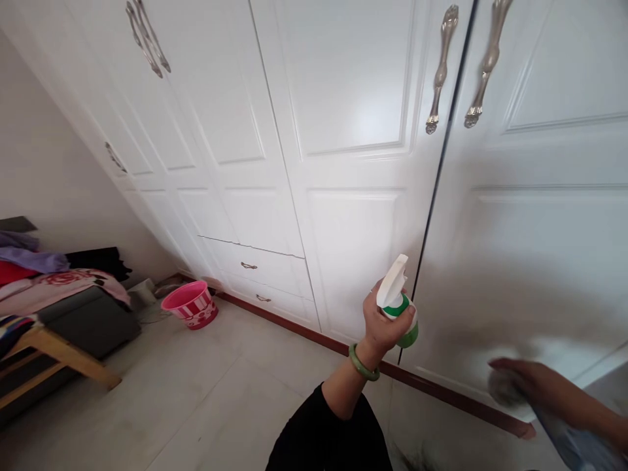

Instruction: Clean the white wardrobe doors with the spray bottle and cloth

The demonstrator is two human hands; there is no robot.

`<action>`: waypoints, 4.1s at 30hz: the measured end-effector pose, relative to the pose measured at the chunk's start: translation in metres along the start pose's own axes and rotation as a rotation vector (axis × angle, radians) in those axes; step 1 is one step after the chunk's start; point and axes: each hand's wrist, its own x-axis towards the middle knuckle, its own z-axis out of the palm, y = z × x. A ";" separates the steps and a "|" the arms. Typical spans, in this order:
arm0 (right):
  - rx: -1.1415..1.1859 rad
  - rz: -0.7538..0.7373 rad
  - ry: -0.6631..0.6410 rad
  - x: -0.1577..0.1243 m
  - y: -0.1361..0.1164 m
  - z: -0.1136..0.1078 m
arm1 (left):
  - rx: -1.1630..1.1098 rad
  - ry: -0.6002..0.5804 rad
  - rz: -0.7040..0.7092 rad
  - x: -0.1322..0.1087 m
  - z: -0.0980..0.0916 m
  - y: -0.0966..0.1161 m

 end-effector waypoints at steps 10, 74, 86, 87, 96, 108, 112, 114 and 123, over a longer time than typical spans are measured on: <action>-0.615 -1.011 0.852 0.218 -0.308 -0.092 | 0.003 0.048 0.059 0.005 -0.049 0.010; -0.695 -0.897 0.892 0.308 -0.415 -0.072 | 0.153 0.201 0.056 0.014 -0.126 0.017; -0.953 -1.230 0.514 0.360 -0.529 0.015 | 0.167 0.306 0.034 -0.006 -0.144 0.008; -0.976 -1.230 0.478 0.349 -0.511 0.008 | 0.164 0.301 0.034 -0.007 -0.142 0.007; -0.606 -0.800 0.908 0.274 -0.352 -0.059 | 0.106 0.161 0.045 0.008 -0.113 0.023; -0.479 -0.653 1.025 0.304 -0.415 -0.061 | 0.109 0.116 -0.025 0.006 -0.108 0.005; -0.511 -0.703 0.925 0.280 -0.384 -0.047 | 0.085 0.071 0.000 0.006 -0.101 0.003; -0.546 -0.695 0.888 0.274 -0.381 -0.049 | 0.092 0.060 0.011 0.007 -0.100 0.007; -0.591 -0.703 1.032 0.310 -0.474 -0.096 | 0.103 0.100 0.011 0.006 -0.123 0.008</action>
